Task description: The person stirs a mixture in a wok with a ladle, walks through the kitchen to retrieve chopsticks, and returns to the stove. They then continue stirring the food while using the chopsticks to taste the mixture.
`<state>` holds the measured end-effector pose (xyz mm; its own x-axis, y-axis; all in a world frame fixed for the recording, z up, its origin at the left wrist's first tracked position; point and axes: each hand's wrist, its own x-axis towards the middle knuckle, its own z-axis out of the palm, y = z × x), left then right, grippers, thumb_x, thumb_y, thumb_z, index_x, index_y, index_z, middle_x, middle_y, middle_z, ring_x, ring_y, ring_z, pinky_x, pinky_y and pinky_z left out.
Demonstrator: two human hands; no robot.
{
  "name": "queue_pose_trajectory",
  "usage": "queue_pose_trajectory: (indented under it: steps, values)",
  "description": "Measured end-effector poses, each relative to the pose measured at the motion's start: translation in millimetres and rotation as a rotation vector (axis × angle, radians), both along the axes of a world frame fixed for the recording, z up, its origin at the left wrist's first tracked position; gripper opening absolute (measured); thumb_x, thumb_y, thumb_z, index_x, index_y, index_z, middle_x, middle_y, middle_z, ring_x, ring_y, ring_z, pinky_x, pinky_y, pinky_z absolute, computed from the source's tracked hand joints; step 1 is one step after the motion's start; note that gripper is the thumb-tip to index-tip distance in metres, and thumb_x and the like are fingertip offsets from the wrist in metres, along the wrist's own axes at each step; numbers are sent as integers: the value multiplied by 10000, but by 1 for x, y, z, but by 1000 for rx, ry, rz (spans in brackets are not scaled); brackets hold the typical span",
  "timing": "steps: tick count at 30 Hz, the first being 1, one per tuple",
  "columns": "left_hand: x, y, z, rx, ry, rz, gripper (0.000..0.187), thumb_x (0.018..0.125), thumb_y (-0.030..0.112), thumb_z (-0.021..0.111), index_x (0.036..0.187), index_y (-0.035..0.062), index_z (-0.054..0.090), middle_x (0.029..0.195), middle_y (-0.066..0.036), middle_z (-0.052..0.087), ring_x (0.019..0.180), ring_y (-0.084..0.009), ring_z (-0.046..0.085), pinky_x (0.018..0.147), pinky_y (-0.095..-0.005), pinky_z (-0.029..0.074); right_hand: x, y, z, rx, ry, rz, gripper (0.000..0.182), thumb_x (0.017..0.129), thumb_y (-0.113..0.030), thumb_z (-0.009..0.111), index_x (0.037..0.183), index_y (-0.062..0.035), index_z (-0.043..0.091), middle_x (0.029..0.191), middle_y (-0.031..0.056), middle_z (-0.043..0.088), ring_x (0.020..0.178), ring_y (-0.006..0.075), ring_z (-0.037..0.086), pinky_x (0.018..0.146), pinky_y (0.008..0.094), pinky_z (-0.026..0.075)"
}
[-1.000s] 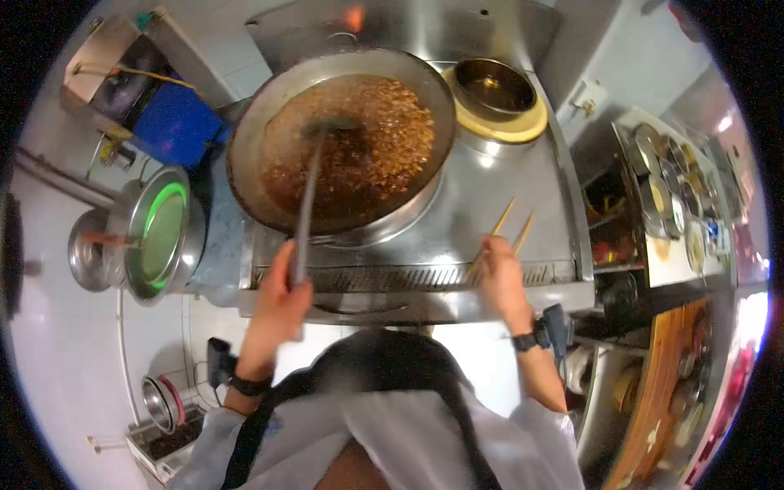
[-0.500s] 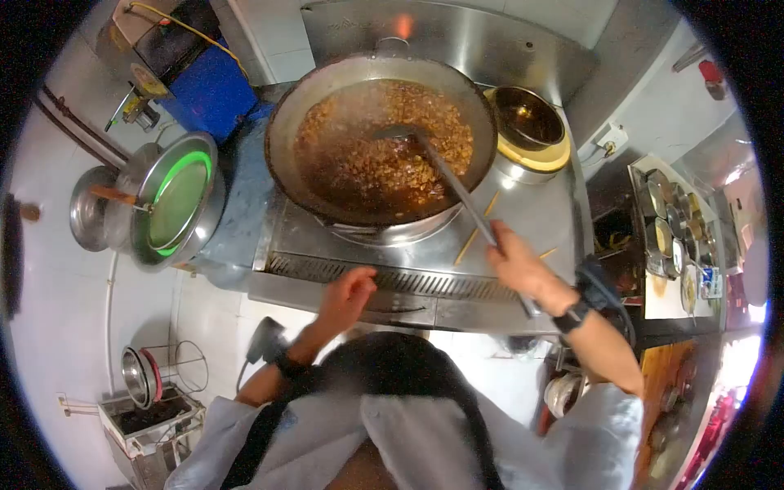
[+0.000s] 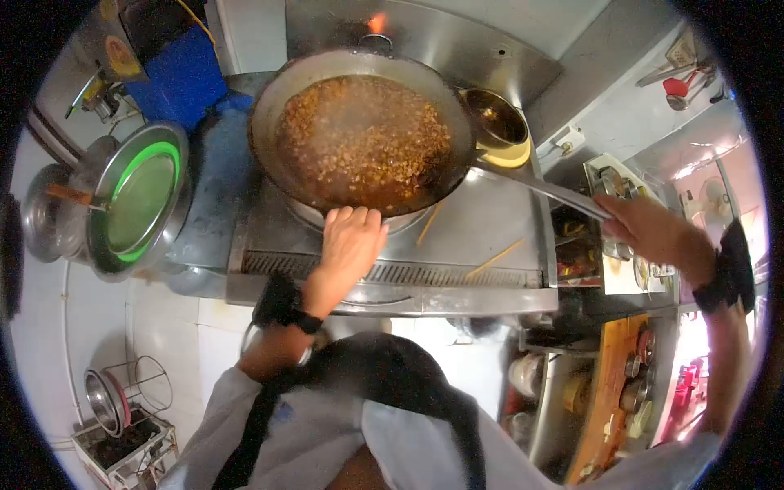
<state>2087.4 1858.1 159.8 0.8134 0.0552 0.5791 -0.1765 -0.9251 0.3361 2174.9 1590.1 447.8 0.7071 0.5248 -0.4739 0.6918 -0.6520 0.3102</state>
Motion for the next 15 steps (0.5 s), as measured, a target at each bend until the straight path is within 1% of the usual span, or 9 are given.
queue_pose_trajectory:
  steps: [1,2,4,6,8,9,11,13,15]
  values:
    - [-1,-1,-1,7,36,16,150,695,201,568,660,79,488,666,-52,500,681,-221,473,660,-352,349,4,12,5,7,88,-24,367,830,-181,437,1155,-25,370,696,204,530,640,354,528,594,407,411]
    - [1,0,0,18,60,40,145,695,199,569,663,79,496,654,-50,504,681,-219,481,661,-350,350,9,20,4,4,81,-19,367,830,-181,437,1155,-25,370,696,204,530,640,354,528,594,407,411]
    - [0,-2,-5,29,43,52,142,695,197,568,662,79,496,648,-47,506,683,-216,486,662,-347,351,20,34,-12,-84,156,37,269,832,-203,441,1024,-29,371,652,184,529,587,324,537,531,412,421]
    - [3,1,-7,42,25,79,140,696,195,567,660,80,497,641,-45,507,685,-214,491,662,-344,351,32,48,-38,-59,178,122,246,835,-189,429,1015,-38,356,629,178,522,584,326,539,521,415,426]
    - [3,1,-9,14,8,57,136,696,189,565,653,80,497,645,-43,511,699,-214,498,661,-341,353,33,75,-60,-96,262,-167,243,840,-178,409,1030,-37,357,603,172,513,576,321,539,515,418,430]
    - [2,0,-8,10,-19,59,115,682,165,555,637,83,490,634,-40,502,683,-209,492,651,-337,356,30,88,-69,-106,260,-154,243,840,-178,409,1030,-37,357,603,172,513,576,321,539,515,418,430]
    - [4,-2,-11,17,-41,81,105,671,154,549,625,85,483,625,-38,494,672,-206,487,644,-334,357,24,106,-88,-27,321,-267,274,845,-171,389,1062,-10,347,628,194,531,603,339,546,537,423,436]
    - [4,-1,-9,38,-80,92,89,648,127,529,596,92,465,596,-32,469,638,-199,472,628,-326,357,38,97,-125,116,276,-85,312,852,-162,363,1096,28,325,686,230,548,644,369,549,571,428,437]
    - [4,-3,-10,18,-88,96,90,649,125,527,593,92,464,594,-31,466,634,-200,471,627,-325,357,59,92,-172,179,250,-25,316,852,-161,354,1098,37,333,728,247,548,675,384,547,596,431,434]
